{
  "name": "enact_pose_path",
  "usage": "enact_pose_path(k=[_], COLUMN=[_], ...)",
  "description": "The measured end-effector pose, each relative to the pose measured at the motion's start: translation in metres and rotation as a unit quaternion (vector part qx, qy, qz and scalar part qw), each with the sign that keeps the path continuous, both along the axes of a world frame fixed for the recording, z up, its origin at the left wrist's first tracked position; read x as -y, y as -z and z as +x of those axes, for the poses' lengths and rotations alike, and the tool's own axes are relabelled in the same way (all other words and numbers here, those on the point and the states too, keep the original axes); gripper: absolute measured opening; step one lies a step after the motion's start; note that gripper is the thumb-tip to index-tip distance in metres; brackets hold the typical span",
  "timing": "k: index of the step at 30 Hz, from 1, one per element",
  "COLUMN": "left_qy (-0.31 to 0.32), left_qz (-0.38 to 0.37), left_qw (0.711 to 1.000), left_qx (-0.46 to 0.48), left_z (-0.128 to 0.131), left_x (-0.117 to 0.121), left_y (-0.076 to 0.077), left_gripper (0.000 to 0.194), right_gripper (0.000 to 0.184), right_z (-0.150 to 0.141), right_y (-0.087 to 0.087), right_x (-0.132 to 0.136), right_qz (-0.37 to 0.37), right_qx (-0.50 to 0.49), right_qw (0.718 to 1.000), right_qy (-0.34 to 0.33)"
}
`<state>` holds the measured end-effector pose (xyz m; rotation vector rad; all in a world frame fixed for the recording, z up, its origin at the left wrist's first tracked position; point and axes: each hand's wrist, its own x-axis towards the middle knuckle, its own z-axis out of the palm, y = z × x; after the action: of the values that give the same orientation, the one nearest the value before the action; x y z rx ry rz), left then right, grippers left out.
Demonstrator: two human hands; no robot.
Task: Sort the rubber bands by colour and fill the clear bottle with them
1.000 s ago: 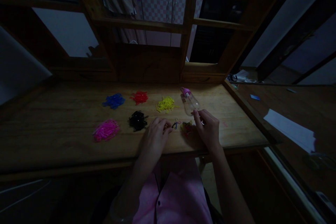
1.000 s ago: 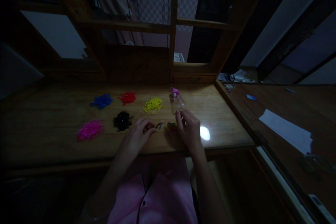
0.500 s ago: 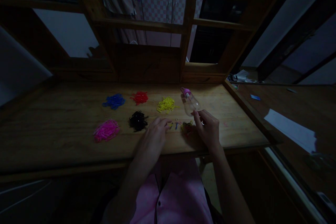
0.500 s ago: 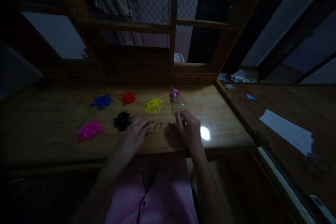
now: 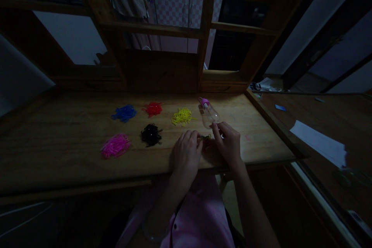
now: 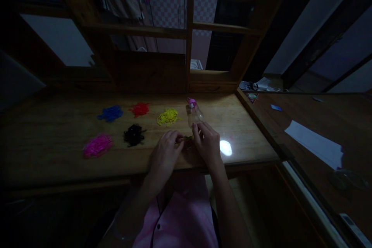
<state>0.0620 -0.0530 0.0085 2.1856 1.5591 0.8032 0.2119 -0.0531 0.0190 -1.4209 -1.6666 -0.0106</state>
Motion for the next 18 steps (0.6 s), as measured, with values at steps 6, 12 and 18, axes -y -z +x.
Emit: enact_pose_path(k=[6, 12, 18], left_qy=[0.044, 0.08, 0.101], left_qz=[0.008, -0.004, 0.009], left_qw=[0.997, 0.995, 0.994], left_qx=[-0.066, -0.06, -0.046], left_z=[-0.003, -0.004, -0.005], left_x=[0.008, 0.001, -0.004], left_y=[-0.014, -0.013, -0.001], left_gripper=[0.018, 0.017, 0.019], right_gripper=[0.024, 0.026, 0.025], right_z=[0.0, 0.0, 0.0], right_y=[0.001, 0.0, 0.001], right_x=[0.0, 0.0, 0.0], right_qz=[-0.001, 0.002, -0.001], right_qx=[-0.003, -0.002, -0.003], right_qw=[1.0, 1.0, 1.0], right_qy=[-0.002, -0.004, -0.003])
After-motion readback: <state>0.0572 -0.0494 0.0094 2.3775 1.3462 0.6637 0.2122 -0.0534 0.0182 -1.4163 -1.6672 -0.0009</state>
